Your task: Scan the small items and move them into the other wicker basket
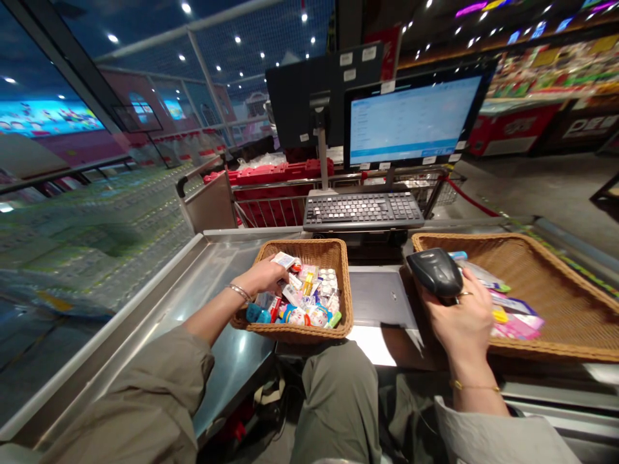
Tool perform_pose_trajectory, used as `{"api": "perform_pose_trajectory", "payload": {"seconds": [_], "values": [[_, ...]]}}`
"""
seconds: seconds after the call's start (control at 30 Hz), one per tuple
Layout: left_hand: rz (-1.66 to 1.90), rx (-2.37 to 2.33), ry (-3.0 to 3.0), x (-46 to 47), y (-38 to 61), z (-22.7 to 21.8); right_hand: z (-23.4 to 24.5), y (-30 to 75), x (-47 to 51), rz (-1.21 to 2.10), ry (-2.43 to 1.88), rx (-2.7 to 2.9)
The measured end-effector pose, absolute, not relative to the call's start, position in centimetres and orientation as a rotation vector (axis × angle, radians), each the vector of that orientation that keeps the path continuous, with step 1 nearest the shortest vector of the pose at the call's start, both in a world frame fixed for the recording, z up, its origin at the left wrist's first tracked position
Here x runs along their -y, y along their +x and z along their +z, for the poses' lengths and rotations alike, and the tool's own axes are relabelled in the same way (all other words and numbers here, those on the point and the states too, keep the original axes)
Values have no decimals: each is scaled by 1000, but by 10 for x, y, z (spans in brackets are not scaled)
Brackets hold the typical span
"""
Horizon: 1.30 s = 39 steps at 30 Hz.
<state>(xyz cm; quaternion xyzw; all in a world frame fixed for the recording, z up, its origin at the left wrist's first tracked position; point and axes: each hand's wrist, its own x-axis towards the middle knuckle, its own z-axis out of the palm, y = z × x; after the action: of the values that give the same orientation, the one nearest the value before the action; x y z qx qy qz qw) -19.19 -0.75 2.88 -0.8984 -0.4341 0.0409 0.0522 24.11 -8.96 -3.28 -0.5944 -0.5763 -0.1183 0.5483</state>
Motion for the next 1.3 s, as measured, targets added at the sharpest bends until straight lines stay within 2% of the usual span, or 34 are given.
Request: {"api": "perform_pose_trajectory", "payload": {"seconds": [0.23,0.63,1.03,1.3], "values": [[234,1254,-2740,12,-181,66,-31,241,90,-280,-1391,1348],[-23,1110,-2510,14,-152,89,-28,237,92,-269,-1383,1356],[-420,1088,-2434,9,-113,83,-32,237,89,-281,-1319,1420],[-560,1387,-2422,9,-76,37,-25,227,91,-284,-1252,1527]]}}
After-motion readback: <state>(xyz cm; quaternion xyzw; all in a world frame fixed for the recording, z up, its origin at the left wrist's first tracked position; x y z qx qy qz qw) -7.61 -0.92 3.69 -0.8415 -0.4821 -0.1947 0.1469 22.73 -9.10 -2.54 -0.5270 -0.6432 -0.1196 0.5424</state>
